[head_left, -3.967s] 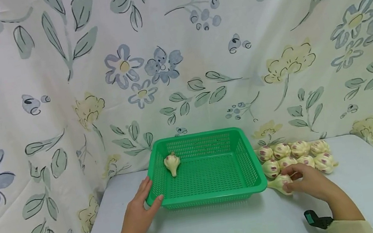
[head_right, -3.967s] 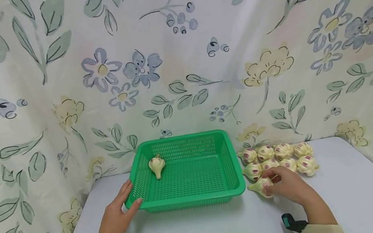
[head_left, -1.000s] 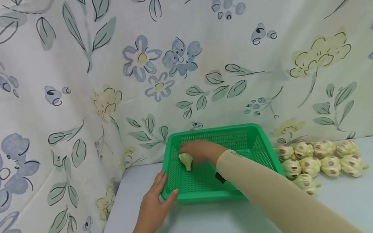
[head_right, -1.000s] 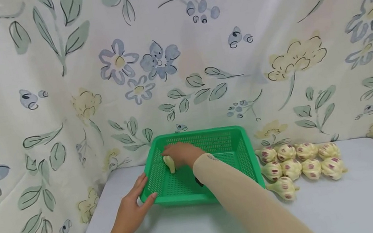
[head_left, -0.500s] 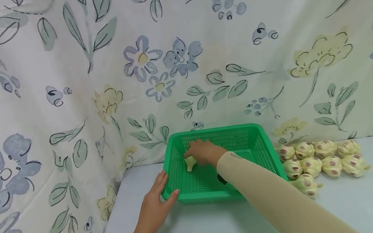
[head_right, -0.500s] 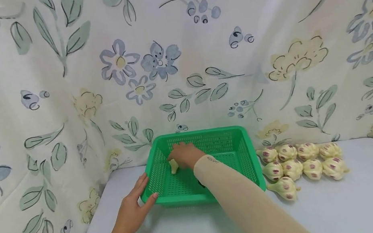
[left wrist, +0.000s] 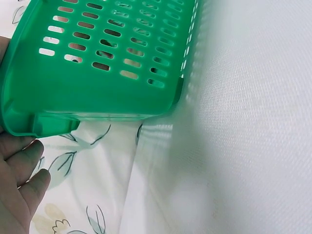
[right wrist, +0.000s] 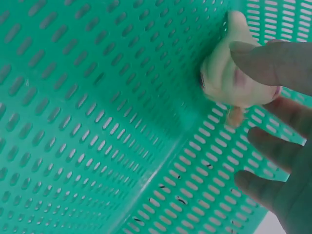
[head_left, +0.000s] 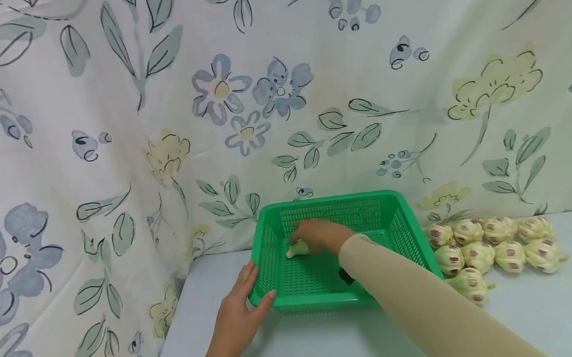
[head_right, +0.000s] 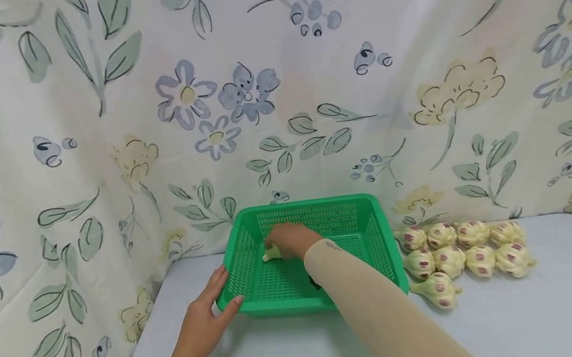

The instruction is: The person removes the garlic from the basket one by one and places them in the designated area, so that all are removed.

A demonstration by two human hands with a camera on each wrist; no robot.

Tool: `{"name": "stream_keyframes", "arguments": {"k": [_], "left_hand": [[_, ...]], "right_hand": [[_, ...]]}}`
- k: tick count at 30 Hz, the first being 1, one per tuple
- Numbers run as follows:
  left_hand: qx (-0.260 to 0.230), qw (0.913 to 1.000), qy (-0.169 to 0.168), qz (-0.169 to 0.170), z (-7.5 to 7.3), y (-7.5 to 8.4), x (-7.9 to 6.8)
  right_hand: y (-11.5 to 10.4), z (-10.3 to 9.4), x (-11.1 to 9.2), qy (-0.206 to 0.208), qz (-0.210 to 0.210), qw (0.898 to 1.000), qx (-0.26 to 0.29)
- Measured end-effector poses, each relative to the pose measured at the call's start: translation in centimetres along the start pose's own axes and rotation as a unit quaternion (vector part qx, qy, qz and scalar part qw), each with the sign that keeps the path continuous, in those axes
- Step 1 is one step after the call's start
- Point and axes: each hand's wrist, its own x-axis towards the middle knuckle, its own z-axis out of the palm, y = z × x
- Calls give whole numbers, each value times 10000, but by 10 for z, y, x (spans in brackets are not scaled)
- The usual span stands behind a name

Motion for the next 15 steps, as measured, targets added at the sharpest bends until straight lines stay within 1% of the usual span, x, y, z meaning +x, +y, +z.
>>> {"name": "stream_keyframes", "arguments": {"k": [3, 7, 12, 15], "left_hand": [[15, 10000, 11, 16, 0, 1, 0], [20, 10000, 38, 69, 1, 1, 0], [-17, 10000, 61, 76, 2, 1, 0], [-46, 10000, 45, 37, 0, 1, 0]], "right_hand": [[5, 2, -5, -34, 39, 9998, 207], [12, 5, -11, -252, 233, 9987, 382], [15, 5, -17, -405, 491, 9961, 617], [15, 2, -21, -428, 537, 9952, 691]]}}
